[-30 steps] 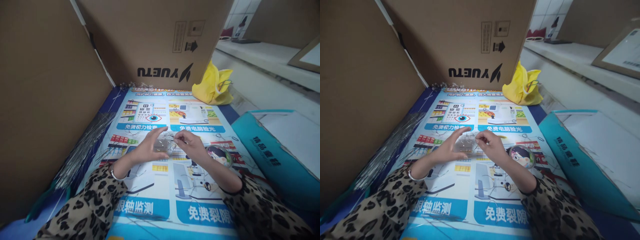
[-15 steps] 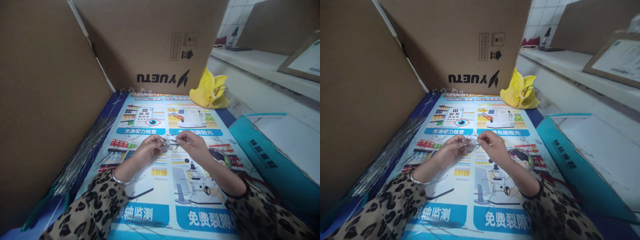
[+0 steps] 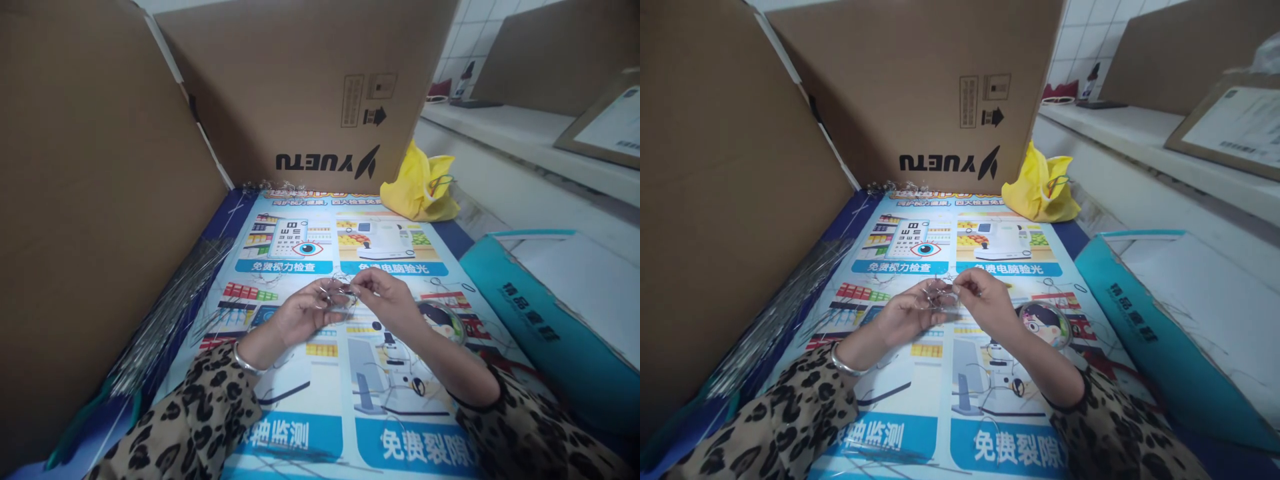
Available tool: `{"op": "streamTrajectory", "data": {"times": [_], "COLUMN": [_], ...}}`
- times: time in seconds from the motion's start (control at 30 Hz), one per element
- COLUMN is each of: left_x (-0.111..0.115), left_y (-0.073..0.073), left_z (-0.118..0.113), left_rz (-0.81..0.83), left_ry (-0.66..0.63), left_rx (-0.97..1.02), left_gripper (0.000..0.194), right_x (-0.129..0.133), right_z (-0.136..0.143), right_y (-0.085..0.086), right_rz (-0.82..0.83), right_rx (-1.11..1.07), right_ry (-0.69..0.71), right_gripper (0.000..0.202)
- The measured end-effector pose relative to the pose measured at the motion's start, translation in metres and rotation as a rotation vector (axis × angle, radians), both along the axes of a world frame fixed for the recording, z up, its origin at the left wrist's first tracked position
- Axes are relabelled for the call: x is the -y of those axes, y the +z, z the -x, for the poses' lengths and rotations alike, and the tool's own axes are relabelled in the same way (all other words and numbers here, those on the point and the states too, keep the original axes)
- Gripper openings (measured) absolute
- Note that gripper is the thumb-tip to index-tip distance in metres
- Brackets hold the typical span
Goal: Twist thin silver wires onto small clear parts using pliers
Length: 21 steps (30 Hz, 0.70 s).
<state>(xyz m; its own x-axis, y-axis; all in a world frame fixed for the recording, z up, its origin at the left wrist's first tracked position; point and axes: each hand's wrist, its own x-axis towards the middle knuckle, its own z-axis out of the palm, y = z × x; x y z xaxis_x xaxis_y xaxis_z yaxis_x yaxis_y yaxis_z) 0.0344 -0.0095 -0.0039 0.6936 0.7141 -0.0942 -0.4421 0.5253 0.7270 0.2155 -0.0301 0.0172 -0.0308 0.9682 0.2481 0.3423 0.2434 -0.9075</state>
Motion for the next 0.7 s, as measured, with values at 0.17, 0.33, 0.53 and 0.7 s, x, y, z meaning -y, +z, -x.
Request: {"op": "streamTrajectory", "data": {"times": [0.17,0.33,0.53,0.7], "left_x": [-0.0016,-0.0018,-0.0012,-0.0022], "left_y": [-0.0041,-0.0082,-0.009,-0.0092], "left_z": [0.0003,0.0007,-0.0023,-0.0039], "left_rz": [-0.013,-0.033,-0.031,-0.037], "left_ry": [-0.065,-0.065,-0.088,-0.082], "left_rx": [0.036,0.009,-0.098,-0.162], "left_gripper": [0.028,0.017,0.01,0.014], "right_x": [0.0021,0.0043,0.0056,0.0062], "right_z": [0.0013,0.0011,0.003,0.0039], "right_y": [0.0005,0.0014,-0.0015,-0.0014], "right_rz": [0.023,-0.018,-0.13,-0.128], "right_rx": [-0.013,0.02,0.098,0.127], "right_ry": [0.008,-0.052,-0.103,-0.078], "right_gripper": [0.006,0.005,0.002,0.003]}}
